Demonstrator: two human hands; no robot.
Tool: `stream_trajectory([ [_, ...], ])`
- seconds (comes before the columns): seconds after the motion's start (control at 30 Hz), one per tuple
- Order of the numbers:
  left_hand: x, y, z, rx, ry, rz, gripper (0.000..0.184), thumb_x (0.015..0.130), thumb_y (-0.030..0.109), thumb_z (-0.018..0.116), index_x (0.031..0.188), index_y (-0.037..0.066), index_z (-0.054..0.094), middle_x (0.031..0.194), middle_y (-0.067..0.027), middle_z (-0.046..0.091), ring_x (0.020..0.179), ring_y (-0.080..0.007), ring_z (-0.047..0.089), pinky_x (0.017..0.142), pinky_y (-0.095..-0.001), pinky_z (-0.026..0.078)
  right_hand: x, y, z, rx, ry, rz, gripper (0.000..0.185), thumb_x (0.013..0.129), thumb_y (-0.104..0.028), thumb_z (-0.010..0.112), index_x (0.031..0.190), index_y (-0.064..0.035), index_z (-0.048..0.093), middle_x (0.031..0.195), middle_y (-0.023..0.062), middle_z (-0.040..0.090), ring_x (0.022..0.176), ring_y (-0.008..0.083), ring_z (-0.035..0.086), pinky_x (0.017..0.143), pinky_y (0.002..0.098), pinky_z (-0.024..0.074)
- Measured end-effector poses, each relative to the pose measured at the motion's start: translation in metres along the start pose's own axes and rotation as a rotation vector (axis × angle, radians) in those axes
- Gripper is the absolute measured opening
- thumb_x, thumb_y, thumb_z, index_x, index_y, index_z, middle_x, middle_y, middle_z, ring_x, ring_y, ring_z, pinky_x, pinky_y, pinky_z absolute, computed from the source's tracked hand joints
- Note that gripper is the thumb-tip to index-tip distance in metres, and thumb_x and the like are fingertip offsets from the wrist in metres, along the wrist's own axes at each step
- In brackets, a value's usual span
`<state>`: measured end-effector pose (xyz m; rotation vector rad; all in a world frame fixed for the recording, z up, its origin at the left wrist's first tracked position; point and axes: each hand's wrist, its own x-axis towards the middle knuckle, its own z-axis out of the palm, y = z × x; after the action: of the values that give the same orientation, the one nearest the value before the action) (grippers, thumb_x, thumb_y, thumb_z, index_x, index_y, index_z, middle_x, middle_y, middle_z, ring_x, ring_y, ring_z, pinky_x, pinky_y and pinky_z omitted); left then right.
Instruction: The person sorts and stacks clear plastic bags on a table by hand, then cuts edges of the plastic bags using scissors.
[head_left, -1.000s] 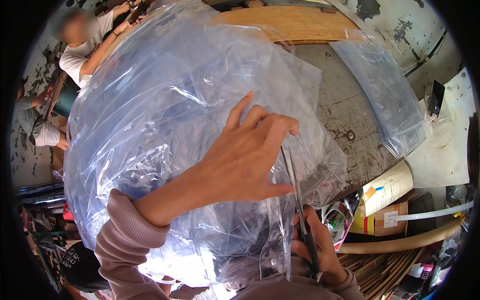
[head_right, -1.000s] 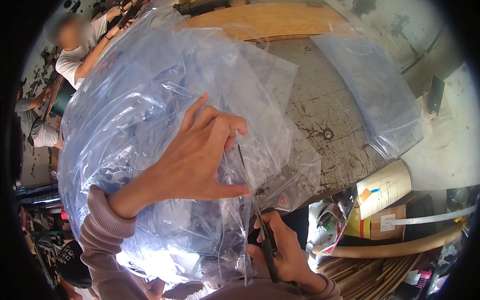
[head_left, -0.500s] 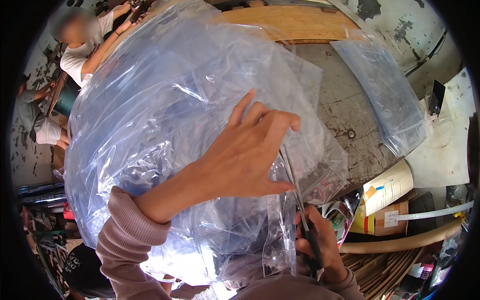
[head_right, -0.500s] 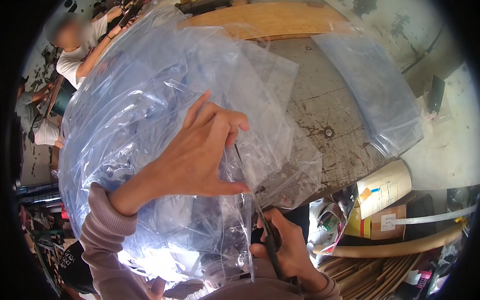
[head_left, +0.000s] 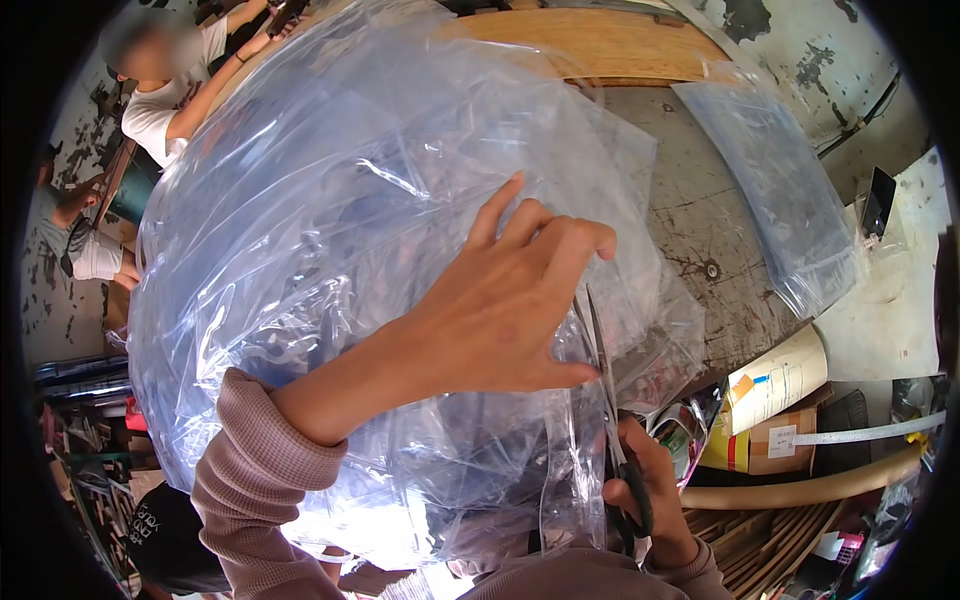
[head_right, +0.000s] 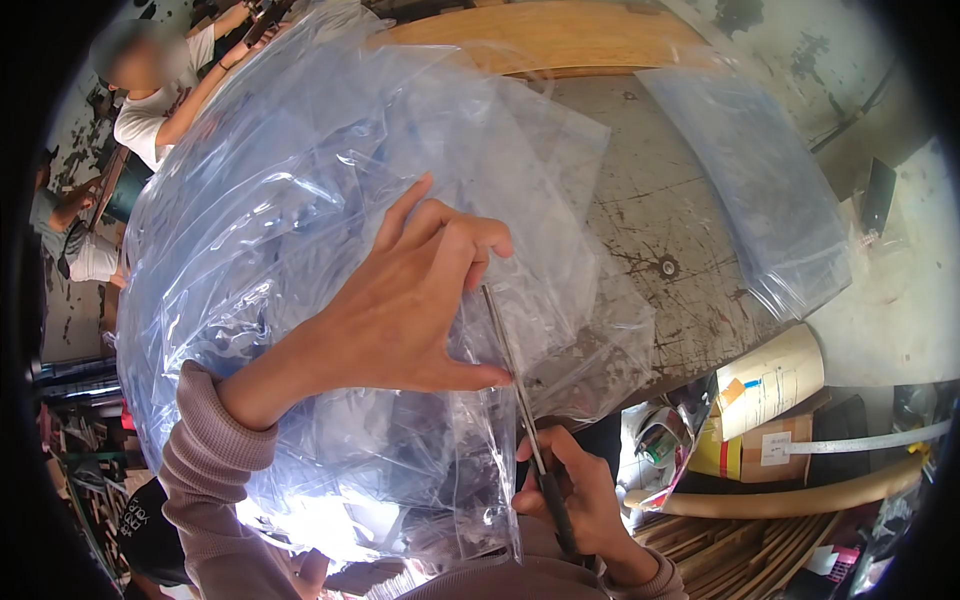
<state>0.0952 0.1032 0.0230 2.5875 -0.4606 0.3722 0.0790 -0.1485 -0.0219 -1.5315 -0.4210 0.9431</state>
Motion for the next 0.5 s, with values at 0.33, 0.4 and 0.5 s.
stream_trajectory([
  [0.33, -0.0003, 0.0004, 0.0, -0.009, 0.009, 0.004, 0.076, 0.059, 0.04, 0.081, 0.112, 0.004, 0.041, 0.077, -0.0042, 0.043, 0.087, -0.0235, 0.049, 0.108, -0.0565, 0.017, 0.0043, 0.0025, 0.0056, 0.162, 0.0, -0.088, 0.061, 0.074, -0.051, 0.071, 0.101, -0.0007, 0.048, 0.07, -0.002, 0.046, 0.064, 0.0065, 0.039, 0.057, 0.0226, 0.0287],
  [0.4, -0.0001, 0.0013, -0.0007, -0.009, 0.005, -0.002, 0.076, 0.059, 0.04, 0.081, 0.112, 0.004, 0.041, 0.077, -0.0042, 0.042, 0.087, -0.0233, 0.049, 0.108, -0.0563, 0.017, 0.005, 0.0019, 0.0064, 0.153, -0.002, -0.088, 0.06, 0.074, -0.05, 0.07, 0.101, -0.0008, 0.048, 0.069, -0.0023, 0.045, 0.064, 0.0064, 0.038, 0.057, 0.0227, 0.028],
  [0.5, -0.0003, 0.0016, -0.0007, -0.012, 0.002, 0.0, 0.076, 0.058, 0.04, 0.081, 0.112, 0.004, 0.041, 0.076, -0.004, 0.042, 0.086, -0.0228, 0.049, 0.108, -0.056, 0.017, 0.0057, 0.0016, 0.0062, 0.133, -0.007, -0.096, 0.058, 0.075, -0.049, 0.069, 0.1, -0.0013, 0.048, 0.069, -0.0026, 0.043, 0.064, 0.0062, 0.037, 0.057, 0.0228, 0.0272],
])
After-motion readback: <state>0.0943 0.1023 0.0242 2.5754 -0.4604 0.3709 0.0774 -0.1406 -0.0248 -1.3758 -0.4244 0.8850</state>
